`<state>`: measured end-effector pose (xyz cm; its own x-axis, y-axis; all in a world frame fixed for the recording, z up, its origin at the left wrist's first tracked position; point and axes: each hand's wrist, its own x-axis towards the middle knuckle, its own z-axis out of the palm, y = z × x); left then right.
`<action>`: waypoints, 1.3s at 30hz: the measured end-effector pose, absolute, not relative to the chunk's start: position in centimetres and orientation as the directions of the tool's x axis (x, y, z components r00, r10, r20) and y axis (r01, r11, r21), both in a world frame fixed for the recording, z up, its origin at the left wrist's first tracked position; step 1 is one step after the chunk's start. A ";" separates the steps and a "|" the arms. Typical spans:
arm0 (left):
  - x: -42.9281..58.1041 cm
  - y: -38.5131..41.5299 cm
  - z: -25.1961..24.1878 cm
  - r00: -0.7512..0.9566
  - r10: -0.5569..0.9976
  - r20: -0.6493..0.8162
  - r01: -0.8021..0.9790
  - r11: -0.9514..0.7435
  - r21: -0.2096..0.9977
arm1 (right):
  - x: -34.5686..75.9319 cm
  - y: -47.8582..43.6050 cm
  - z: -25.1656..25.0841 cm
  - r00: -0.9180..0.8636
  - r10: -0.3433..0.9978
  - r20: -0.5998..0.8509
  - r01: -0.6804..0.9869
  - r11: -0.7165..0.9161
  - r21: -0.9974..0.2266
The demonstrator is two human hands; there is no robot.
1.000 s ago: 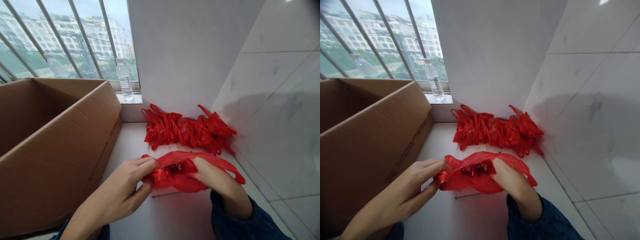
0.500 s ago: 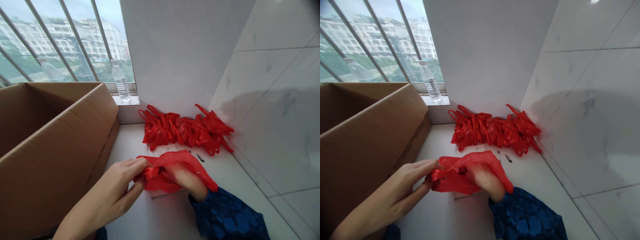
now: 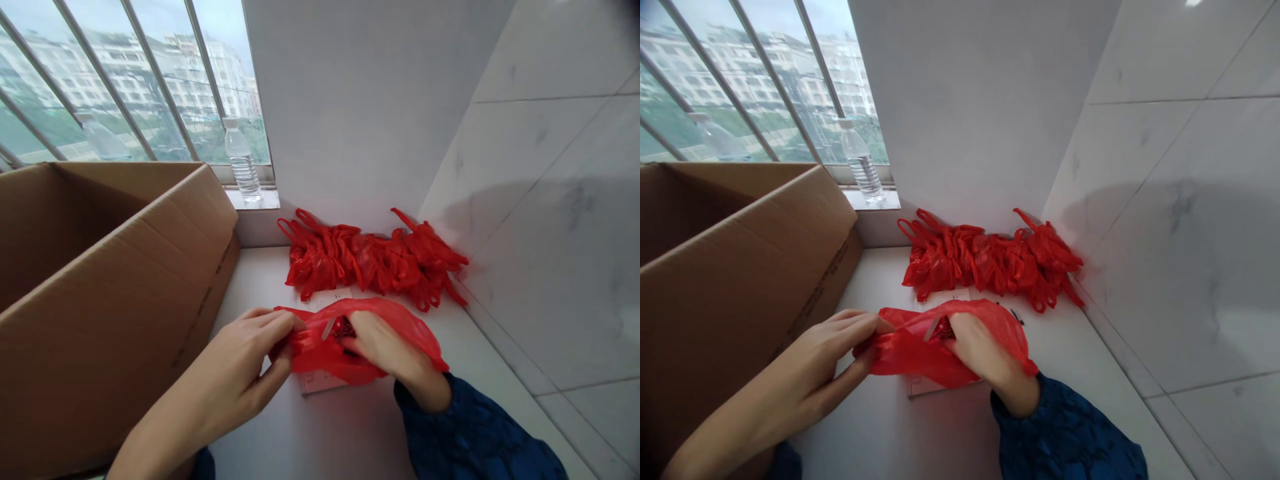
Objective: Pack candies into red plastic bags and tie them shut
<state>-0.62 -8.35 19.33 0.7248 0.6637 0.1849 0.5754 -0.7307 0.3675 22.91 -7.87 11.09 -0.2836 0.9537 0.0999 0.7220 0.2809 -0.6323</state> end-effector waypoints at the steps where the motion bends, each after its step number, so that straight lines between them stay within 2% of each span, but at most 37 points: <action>1: -0.5 -8.2 19.1 0.721 0.665 0.196 0.585 -0.735 0.343 | 23.1 -7.8 11.6 -0.290 0.950 0.114 0.663 0.285 -0.692; 4: 0.2 -7.2 18.3 0.678 0.696 0.237 0.641 -0.717 0.274 | 23.2 -7.7 13.1 -0.292 0.938 0.188 0.421 0.302 -0.855; 7: 0.9 -6.0 17.3 0.606 0.749 0.265 0.707 -0.661 0.252 | 22.8 -7.4 13.7 -0.265 0.948 0.177 0.150 0.222 -0.964; 10: 1.5 -5.1 16.6 0.604 0.752 0.264 0.685 -0.659 0.310 | 22.1 -6.9 13.2 -0.255 0.959 0.122 -0.084 0.104 -0.991; 12: 1.8 -4.9 16.3 0.592 0.753 0.287 0.653 -0.657 0.376 | 21.7 -6.6 12.6 -0.262 0.959 0.105 -0.170 0.061 -0.984; 15: 2.1 -4.7 15.9 0.547 0.758 0.355 0.615 -0.651 0.444 | 21.5 -6.3 12.1 -0.259 0.962 0.093 -0.184 0.045 -0.982; 17: 2.0 -4.5 15.8 0.550 0.744 0.380 0.591 -0.668 0.452 | 21.8 -6.1 12.0 -0.233 0.967 0.106 -0.135 0.076 -0.988; 22: 1.5 -4.1 15.8 0.645 0.680 0.349 0.524 -0.725 0.446 | 22.8 -5.7 12.5 -0.067 0.957 0.284 -0.002 0.284 -0.959; 27: 1.1 -3.9 15.9 0.682 0.657 0.322 0.452 -0.725 0.520 | 22.8 -6.0 12.6 0.030 0.952 0.303 -0.070 0.305 -0.950; 34: 1.1 -3.9 16.3 0.612 0.714 0.341 0.411 -0.655 0.634 | 22.1 -6.4 12.2 0.092 0.961 0.259 -0.292 0.275 -0.916; 39: 1.4 -4.0 15.8 0.545 0.812 0.209 0.426 -0.483 0.765 | 22.2 -6.3 12.3 0.169 0.950 0.264 -0.206 0.296 -0.933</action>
